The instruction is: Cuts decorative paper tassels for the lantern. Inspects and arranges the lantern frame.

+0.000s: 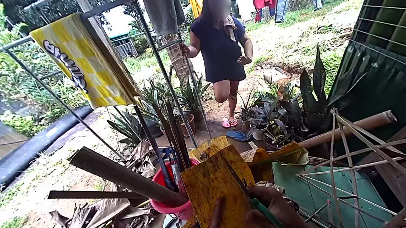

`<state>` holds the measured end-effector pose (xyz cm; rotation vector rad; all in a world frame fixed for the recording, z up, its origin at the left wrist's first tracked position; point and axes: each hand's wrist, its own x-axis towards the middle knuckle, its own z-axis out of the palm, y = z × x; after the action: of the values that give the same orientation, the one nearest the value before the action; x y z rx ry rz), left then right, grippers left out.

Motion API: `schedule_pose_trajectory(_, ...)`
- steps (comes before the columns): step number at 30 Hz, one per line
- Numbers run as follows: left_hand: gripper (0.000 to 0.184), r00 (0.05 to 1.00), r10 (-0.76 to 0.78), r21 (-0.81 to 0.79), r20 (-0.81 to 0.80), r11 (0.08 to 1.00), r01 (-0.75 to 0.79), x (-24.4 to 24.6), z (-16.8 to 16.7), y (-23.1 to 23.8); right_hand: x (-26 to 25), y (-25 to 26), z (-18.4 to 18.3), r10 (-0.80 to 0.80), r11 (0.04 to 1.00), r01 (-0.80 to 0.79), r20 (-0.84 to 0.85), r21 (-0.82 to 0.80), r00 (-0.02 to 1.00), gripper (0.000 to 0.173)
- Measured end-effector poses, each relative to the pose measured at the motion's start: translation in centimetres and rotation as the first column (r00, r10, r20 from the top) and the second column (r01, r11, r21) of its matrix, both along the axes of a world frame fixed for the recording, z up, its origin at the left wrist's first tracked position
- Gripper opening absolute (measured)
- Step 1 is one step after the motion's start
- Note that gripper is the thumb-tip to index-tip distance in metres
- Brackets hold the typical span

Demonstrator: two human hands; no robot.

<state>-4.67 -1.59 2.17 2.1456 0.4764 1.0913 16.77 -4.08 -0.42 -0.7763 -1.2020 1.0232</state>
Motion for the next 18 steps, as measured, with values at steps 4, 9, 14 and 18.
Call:
schedule_pose_trajectory(4, 0.065, 1.000, 0.018, -0.011, 0.003, 1.000, -0.018, 0.1, -0.4, 0.0, 0.3, 0.2, -0.1, 0.014, 1.000, -0.014, 0.013, 0.017, 1.000, 0.037)
schedule_pose_trajectory(9, 0.067, 1.000, 0.010, -0.015, 0.010, 1.000, -0.010, 0.4, -0.7, 0.1, 0.6, 0.2, -0.3, 0.012, 1.000, -0.013, 0.012, 0.027, 1.000, 0.035)
schedule_pose_trajectory(14, 0.070, 0.999, 0.031, -0.031, 0.014, 0.999, -0.030, 0.5, -0.9, -0.1, 0.8, -0.2, -0.2, 0.029, 1.000, -0.029, -0.025, -0.004, 0.999, 0.034)
schedule_pose_trajectory(18, 0.070, 0.998, 0.054, -0.034, 0.037, 0.998, -0.052, 0.8, -0.7, -0.2, 1.2, 0.0, -0.1, 0.066, 0.998, -0.066, 0.031, -0.019, 0.997, 0.041)
